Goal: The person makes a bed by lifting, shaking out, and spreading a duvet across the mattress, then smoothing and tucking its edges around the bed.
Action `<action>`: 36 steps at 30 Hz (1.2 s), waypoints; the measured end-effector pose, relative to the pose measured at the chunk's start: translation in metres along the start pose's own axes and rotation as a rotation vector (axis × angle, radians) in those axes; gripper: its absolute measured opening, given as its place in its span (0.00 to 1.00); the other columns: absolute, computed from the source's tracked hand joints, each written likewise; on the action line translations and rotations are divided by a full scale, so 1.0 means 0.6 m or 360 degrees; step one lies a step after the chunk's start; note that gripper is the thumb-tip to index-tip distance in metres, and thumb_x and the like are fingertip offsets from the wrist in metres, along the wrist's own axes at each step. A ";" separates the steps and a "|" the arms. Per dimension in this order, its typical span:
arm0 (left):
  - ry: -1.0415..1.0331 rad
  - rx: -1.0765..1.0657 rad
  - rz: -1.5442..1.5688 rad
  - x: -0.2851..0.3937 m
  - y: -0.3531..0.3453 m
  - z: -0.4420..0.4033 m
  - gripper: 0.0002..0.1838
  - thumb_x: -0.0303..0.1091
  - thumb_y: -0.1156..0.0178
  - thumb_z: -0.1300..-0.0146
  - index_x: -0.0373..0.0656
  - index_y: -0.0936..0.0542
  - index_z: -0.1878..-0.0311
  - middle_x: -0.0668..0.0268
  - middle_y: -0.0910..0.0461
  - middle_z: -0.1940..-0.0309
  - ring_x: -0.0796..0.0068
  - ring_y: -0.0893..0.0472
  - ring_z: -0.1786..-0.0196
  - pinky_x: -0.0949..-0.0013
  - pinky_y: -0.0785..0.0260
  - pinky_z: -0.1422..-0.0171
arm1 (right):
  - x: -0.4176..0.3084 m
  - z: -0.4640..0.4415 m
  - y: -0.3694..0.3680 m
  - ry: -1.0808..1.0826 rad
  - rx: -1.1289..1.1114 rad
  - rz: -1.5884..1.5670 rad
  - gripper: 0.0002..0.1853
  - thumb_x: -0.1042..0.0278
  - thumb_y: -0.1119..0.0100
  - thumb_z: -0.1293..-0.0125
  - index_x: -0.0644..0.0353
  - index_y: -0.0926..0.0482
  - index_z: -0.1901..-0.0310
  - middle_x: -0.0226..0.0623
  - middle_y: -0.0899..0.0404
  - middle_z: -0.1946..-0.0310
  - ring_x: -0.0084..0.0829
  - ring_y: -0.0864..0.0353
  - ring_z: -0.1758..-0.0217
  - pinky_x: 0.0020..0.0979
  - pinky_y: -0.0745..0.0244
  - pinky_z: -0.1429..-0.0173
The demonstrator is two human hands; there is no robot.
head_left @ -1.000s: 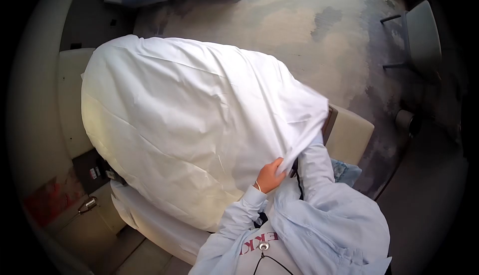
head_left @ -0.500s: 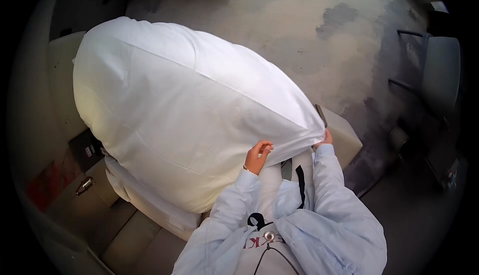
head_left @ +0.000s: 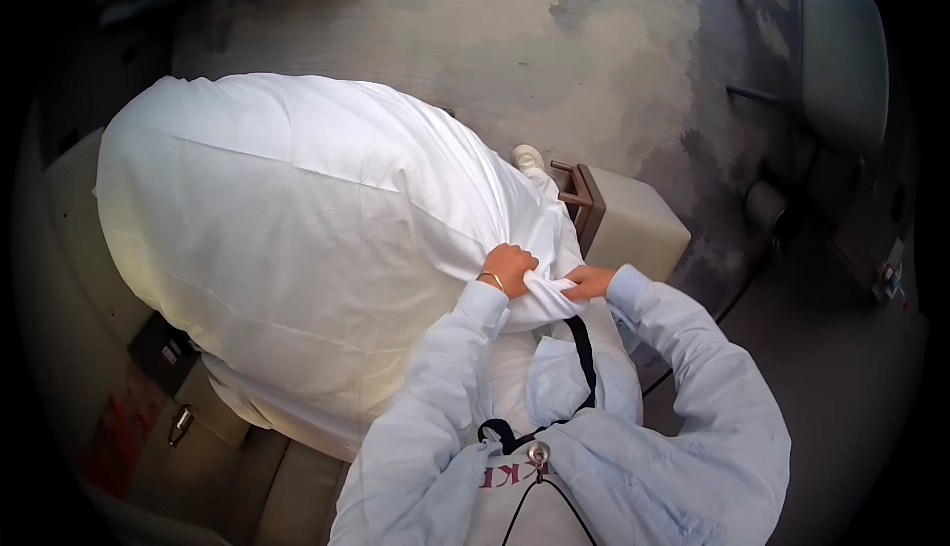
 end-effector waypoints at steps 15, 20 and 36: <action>0.0417 0.1679 0.1376 -0.027 0.220 0.297 0.21 0.14 0.54 0.56 0.45 0.51 0.90 0.71 0.51 0.92 0.81 0.51 0.86 0.74 0.62 0.81 | -0.070 -0.296 0.258 0.0041 0.1124 -0.1117 0.31 0.43 0.50 0.45 0.66 0.29 0.52 0.39 0.28 0.54 0.30 0.30 0.51 0.27 0.39 0.46; 0.0743 0.1424 0.1241 -0.057 0.168 0.303 0.18 0.17 0.49 0.59 0.42 0.47 0.90 0.70 0.46 0.91 0.78 0.46 0.86 0.74 0.58 0.80 | -0.184 -0.195 0.373 0.0392 0.1637 -0.0930 0.20 0.54 0.47 0.43 0.69 0.26 0.70 0.34 0.26 0.76 0.23 0.30 0.73 0.25 0.35 0.65; 0.0920 0.1251 0.1426 -0.069 0.105 0.295 0.16 0.18 0.51 0.54 0.37 0.27 0.59 0.61 0.24 0.62 0.67 0.26 0.55 0.69 0.38 0.47 | -0.289 0.129 0.705 0.0428 0.2851 0.0157 0.21 0.58 0.43 0.46 0.62 0.40 0.84 0.38 0.43 0.87 0.22 0.45 0.80 0.28 0.44 0.75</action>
Point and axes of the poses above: each hand's wrist, its own z-axis away from the middle knuckle, its own y-axis out of the back of the hand, x = y × z, the point moved 10 cm from there along -z, towards the middle knuckle
